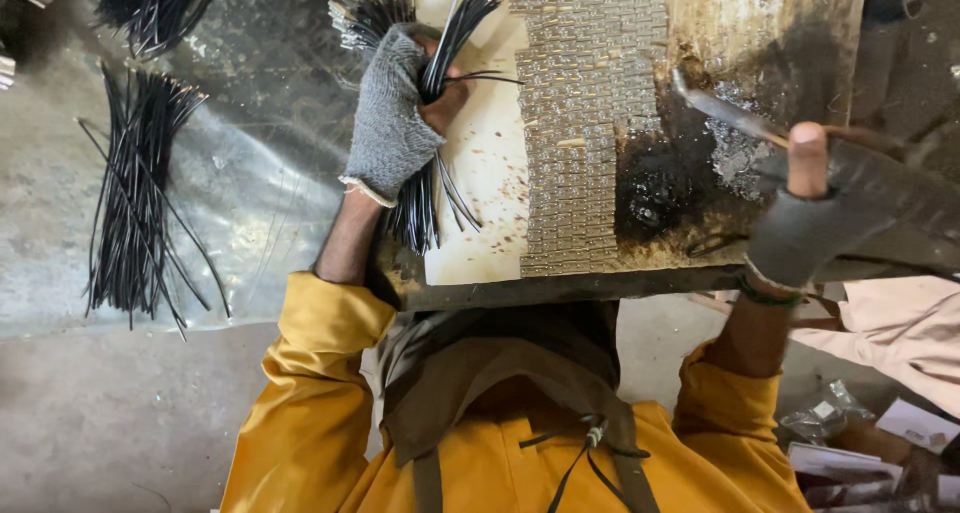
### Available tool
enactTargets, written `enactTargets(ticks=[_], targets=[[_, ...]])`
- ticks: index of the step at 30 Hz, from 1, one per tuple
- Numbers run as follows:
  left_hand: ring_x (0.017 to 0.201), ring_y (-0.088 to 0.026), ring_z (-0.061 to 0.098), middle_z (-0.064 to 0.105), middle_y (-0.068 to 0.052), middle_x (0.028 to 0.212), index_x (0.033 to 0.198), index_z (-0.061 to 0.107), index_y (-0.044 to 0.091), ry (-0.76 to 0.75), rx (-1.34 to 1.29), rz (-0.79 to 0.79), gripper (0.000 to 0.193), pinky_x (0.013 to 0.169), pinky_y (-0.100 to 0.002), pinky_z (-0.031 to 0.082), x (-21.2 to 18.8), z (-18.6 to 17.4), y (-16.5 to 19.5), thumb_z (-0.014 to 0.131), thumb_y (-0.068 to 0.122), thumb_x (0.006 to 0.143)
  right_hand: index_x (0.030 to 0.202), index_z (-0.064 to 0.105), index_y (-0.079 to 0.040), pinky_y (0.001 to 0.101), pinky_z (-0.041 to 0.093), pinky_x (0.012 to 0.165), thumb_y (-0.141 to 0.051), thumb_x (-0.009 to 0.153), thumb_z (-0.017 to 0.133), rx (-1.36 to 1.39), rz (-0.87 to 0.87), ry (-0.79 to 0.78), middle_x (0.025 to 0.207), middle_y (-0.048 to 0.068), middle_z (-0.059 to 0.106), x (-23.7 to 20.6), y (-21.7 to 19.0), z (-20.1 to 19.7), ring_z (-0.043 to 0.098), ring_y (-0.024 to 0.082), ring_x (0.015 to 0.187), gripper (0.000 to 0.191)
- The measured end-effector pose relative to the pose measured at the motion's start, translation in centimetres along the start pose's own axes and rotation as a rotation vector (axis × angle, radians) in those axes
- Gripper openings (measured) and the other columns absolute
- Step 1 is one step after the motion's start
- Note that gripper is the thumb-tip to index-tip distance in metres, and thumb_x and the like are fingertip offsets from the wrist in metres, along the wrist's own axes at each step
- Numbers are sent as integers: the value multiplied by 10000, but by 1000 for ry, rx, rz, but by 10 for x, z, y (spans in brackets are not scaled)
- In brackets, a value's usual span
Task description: The person holds a bundle of black plastic bristles in one gloved hand and presses the ends against a heated blade to trim and seal them, then sets the finished bundle on the table and picks up the next bundle, repeating the process.
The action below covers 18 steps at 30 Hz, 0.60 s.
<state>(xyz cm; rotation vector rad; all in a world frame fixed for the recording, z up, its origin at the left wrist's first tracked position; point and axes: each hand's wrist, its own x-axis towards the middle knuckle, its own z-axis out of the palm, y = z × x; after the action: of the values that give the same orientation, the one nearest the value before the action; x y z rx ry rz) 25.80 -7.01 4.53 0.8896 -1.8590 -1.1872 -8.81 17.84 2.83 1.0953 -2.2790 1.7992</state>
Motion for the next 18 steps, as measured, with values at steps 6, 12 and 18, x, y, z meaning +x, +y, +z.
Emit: enactTargets(ticks=[6,12,18], targets=[[811,-112,540,572,-25,931,990,615,48,-2,10,37,235,737,-269,461,2,1,2,834,119,940,1244,606,-23,269,579,701,-222,1049,657,206,-146,-157,1047,106,715,9,50,-10,694,151,809,283],[874,-182,601,590,-58,982,1021,708,44,67,129,152,211,793,-320,495,1,5,5,855,167,934,1298,618,-45,253,601,685,-232,1033,556,682,-72,-988,1089,124,750,51,75,8,747,151,822,330],[851,-251,629,611,-93,988,952,703,29,109,239,121,293,777,-362,507,8,11,-4,868,262,888,1362,552,-99,335,614,858,-110,1104,739,706,-160,-313,1227,124,682,-9,24,93,689,184,1007,319]])
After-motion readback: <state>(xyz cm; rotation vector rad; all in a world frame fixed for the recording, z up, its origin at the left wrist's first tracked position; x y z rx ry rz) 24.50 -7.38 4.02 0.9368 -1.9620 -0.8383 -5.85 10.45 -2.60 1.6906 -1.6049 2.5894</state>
